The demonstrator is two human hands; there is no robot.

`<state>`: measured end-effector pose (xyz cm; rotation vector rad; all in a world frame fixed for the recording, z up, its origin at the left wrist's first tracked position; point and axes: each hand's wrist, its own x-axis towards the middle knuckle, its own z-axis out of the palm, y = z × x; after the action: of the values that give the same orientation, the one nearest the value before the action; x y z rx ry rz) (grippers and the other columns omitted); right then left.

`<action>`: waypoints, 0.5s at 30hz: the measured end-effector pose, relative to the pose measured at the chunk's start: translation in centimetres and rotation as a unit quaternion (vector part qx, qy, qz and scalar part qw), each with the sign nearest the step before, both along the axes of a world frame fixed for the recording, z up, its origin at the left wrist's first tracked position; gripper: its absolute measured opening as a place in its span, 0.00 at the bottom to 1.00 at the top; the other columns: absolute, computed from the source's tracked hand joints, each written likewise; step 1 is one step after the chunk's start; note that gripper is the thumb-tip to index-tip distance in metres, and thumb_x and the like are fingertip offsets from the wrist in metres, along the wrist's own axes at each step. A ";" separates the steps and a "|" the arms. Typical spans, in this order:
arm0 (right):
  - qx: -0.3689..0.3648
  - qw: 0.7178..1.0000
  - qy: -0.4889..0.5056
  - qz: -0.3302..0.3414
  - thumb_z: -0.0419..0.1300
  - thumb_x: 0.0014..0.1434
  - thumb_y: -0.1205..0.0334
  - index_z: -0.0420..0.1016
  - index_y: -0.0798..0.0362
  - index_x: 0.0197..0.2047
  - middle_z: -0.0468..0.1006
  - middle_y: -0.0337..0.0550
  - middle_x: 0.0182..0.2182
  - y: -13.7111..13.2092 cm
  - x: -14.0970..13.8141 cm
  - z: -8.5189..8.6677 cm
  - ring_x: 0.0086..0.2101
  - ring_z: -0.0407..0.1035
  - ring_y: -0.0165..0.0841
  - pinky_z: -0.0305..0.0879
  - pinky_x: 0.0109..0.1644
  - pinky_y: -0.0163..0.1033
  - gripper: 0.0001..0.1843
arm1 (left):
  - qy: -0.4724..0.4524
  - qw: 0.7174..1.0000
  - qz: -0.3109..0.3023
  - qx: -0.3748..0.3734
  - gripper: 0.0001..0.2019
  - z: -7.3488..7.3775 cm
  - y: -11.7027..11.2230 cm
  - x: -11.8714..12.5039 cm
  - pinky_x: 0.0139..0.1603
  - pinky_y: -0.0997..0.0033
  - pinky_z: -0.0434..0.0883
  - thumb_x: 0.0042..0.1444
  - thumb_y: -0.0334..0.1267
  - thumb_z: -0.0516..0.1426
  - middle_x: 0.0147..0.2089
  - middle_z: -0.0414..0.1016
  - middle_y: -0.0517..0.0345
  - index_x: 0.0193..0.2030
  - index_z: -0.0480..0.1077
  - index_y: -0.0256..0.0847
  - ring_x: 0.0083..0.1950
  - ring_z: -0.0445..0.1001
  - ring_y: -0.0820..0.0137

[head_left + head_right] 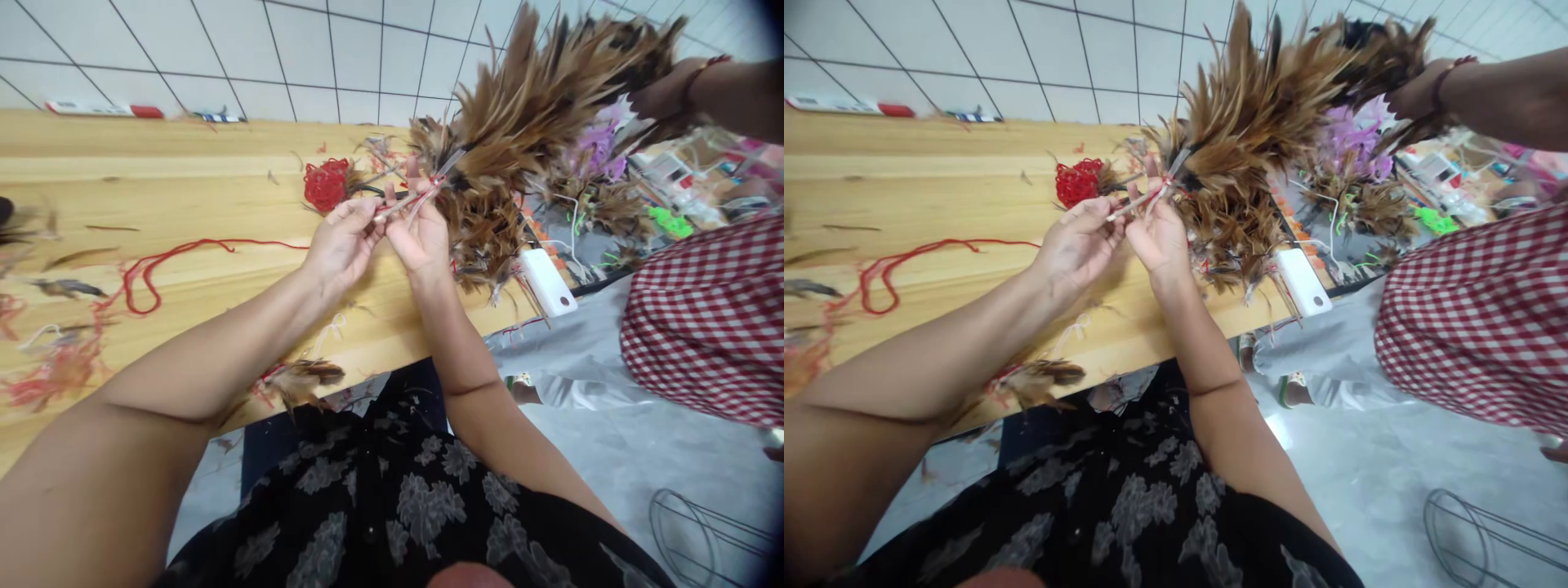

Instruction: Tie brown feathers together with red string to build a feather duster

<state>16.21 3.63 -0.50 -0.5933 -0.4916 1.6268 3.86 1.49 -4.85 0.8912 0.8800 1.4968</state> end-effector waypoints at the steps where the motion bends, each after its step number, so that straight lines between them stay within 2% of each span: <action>1: -0.003 1.000 -0.003 0.006 0.53 0.68 0.71 0.69 0.44 0.38 0.76 0.31 0.28 -0.1 -0.2 -0.1 0.43 0.77 0.29 0.79 0.51 0.39 0.11 | 0.007 1.000 0.007 0.008 0.09 -0.2 0.3 -0.4 0.54 0.63 0.81 0.64 0.46 0.68 0.46 0.83 0.53 0.43 0.77 0.46 0.51 0.81 0.65; 5: 0.007 0.998 -0.041 0.038 0.57 0.67 0.67 0.70 0.45 0.39 0.76 0.30 0.29 -0.5 -0.5 -0.2 0.44 0.77 0.30 0.78 0.52 0.41 0.06 | 0.046 0.998 0.007 0.046 0.13 -0.1 1.0 -1.8 0.58 0.59 0.80 0.64 0.53 0.67 0.50 0.82 0.52 0.43 0.76 0.48 0.58 0.79 0.62; 9: 0.028 0.997 -0.057 0.049 0.57 0.69 0.65 0.69 0.45 0.38 0.78 0.31 0.34 -0.9 -0.4 0.0 0.44 0.76 0.29 0.78 0.51 0.40 0.06 | 0.093 0.992 -0.025 0.087 0.19 0.4 0.5 -2.4 0.54 0.56 0.80 0.65 0.61 0.64 0.45 0.82 0.51 0.44 0.74 0.48 0.59 0.80 0.58; 11: 0.020 0.998 -0.049 0.033 0.55 0.69 0.66 0.68 0.45 0.37 0.79 0.32 0.35 -0.9 -0.4 0.0 0.45 0.77 0.30 0.79 0.50 0.39 0.08 | 0.105 0.990 -0.043 0.088 0.19 0.4 0.0 -2.4 0.49 0.58 0.80 0.64 0.61 0.65 0.43 0.82 0.52 0.45 0.73 0.49 0.56 0.81 0.58; 15: 0.003 1.000 0.012 0.017 0.51 0.70 0.71 0.66 0.46 0.36 0.80 0.32 0.34 -0.6 -0.5 -0.1 0.42 0.77 0.28 0.79 0.51 0.37 0.12 | 0.072 0.993 -0.060 0.068 0.18 -0.3 -1.0 -2.1 0.43 0.65 0.78 0.60 0.53 0.71 0.40 0.81 0.57 0.47 0.72 0.49 0.47 0.83 0.65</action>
<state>15.73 3.04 -0.63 -0.5621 -0.4913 1.6623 1.73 0.48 -5.18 1.1431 0.8204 1.4148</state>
